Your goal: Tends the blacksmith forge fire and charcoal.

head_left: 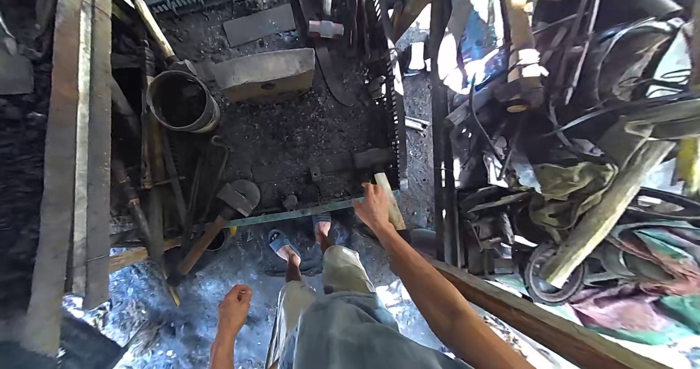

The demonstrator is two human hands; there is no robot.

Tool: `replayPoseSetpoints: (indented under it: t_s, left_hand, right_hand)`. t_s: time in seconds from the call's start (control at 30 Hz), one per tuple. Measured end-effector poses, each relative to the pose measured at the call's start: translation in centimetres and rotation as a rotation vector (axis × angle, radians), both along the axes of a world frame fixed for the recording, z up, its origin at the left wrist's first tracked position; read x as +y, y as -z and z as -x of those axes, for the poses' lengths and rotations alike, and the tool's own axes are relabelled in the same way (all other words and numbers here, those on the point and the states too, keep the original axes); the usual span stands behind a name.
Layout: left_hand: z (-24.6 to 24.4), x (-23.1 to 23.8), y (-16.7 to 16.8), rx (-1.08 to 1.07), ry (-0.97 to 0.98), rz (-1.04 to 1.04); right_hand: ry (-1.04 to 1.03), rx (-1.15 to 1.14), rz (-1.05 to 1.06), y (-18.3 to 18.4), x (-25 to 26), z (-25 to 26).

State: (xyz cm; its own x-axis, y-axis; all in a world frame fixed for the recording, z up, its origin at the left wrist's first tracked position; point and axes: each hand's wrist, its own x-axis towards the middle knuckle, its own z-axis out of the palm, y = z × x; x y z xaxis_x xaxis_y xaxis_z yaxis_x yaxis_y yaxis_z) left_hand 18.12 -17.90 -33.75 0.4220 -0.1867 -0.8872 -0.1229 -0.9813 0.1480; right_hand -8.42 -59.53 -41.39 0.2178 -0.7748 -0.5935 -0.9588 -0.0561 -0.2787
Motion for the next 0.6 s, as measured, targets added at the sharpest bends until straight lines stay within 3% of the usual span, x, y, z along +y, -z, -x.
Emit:
replayPoseSetpoints:
  t_s: [0.2, 0.33, 0.47, 0.6]
  left_hand:
    - [-1.0, 1.0, 2.3, -0.046, -0.024, 0.077]
    - [1.0, 4.4, 2.3, -0.045, -0.122, 0.029]
    - [3.8, 8.0, 3.1, 0.04, -0.103, -0.054]
    - [4.8, 8.2, 3.8, 0.084, -0.057, -0.083]
  right_hand:
    - [-0.04, -0.008, -0.019, 10.5, -0.2, -11.2]
    - [-0.052, 0.073, 0.009, 15.9, -0.8, -14.7]
    - [-0.172, 0.152, 0.03, 16.6, -1.4, -15.1]
    - [-0.362, 0.128, 0.171, 15.8, -3.9, -12.9]
